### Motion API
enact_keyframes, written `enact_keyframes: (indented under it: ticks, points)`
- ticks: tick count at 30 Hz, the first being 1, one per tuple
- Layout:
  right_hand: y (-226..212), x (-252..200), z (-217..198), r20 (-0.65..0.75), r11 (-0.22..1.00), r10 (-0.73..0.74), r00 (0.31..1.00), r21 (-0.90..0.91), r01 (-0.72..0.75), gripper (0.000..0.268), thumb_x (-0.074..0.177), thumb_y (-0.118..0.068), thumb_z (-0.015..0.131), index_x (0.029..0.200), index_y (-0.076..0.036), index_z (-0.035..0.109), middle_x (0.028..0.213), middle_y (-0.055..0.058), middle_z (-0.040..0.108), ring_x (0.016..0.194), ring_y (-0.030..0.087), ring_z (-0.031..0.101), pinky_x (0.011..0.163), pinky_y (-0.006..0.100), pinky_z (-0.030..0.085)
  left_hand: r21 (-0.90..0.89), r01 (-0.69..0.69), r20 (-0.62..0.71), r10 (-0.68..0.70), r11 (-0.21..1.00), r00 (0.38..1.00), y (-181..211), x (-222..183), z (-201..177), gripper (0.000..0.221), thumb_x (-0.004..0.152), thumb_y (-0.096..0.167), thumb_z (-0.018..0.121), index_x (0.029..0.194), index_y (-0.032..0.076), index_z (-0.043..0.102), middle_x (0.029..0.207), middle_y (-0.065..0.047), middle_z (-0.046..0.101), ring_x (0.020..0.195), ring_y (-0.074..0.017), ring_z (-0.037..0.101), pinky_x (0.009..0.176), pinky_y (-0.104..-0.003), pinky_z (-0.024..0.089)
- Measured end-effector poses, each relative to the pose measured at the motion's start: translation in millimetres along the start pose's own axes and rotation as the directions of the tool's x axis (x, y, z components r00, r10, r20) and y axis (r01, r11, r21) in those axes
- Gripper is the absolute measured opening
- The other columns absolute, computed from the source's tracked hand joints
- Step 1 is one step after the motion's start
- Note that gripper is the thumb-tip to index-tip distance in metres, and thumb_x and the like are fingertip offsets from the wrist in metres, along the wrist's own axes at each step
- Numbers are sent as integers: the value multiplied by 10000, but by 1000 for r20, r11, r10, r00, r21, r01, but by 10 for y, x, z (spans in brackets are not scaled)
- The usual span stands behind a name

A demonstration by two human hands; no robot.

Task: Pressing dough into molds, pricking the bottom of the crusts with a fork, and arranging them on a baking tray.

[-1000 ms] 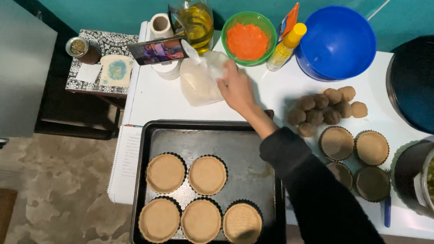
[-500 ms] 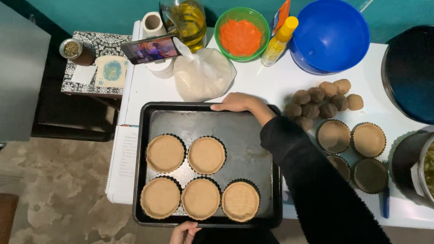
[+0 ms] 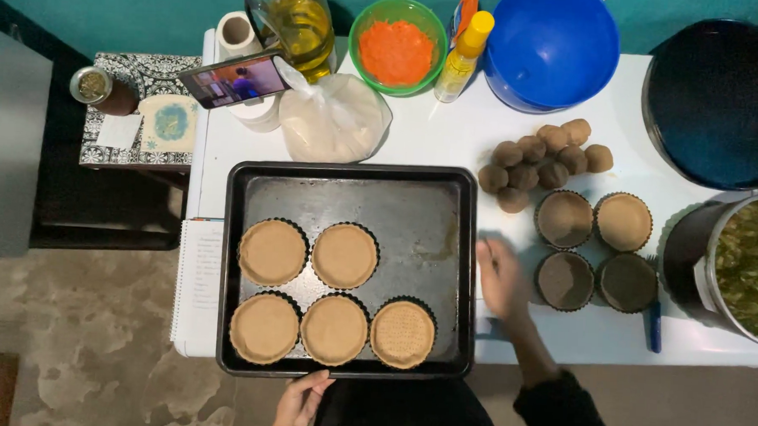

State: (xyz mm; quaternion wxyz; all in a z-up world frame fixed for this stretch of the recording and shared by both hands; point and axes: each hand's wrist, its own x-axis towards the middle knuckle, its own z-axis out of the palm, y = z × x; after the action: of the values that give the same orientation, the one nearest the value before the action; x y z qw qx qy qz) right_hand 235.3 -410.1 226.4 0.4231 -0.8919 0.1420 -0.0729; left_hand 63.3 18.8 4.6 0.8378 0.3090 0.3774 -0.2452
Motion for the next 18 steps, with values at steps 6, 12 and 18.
enact_keyframes:
  ticks: [6,12,18]
  points:
    - [1058,-837,468,399,641,423,814,503,-580,662,1053,-545,325,1456,-50,503,1392,30,596,1258,167,545,1057,317,427,-22,59,16,-59,998,998,34,51,-32,254,767,-64,722,1016,-100,694,998,-181,758,918,-278,753,898,-407,599]
    - [600,-821,350,547,461,429,719,551,-695,802,995,-637,376,1529,-42,451,1537,29,511,1390,161,467,1119,302,356,-11,4,65,-3,1000,998,123,56,60,266,759,-80,717,1023,-94,688,1007,-169,761,925,-276,750,898,-405,594]
    - [897,-932,571,628,177,536,565,571,-802,869,941,-677,487,1503,-14,511,1408,168,585,1263,305,549,1031,428,469,-24,-76,35,77,997,996,153,-12,127,302,756,-120,702,1046,-38,684,991,-128,748,900,-260,733,852,-412,591]
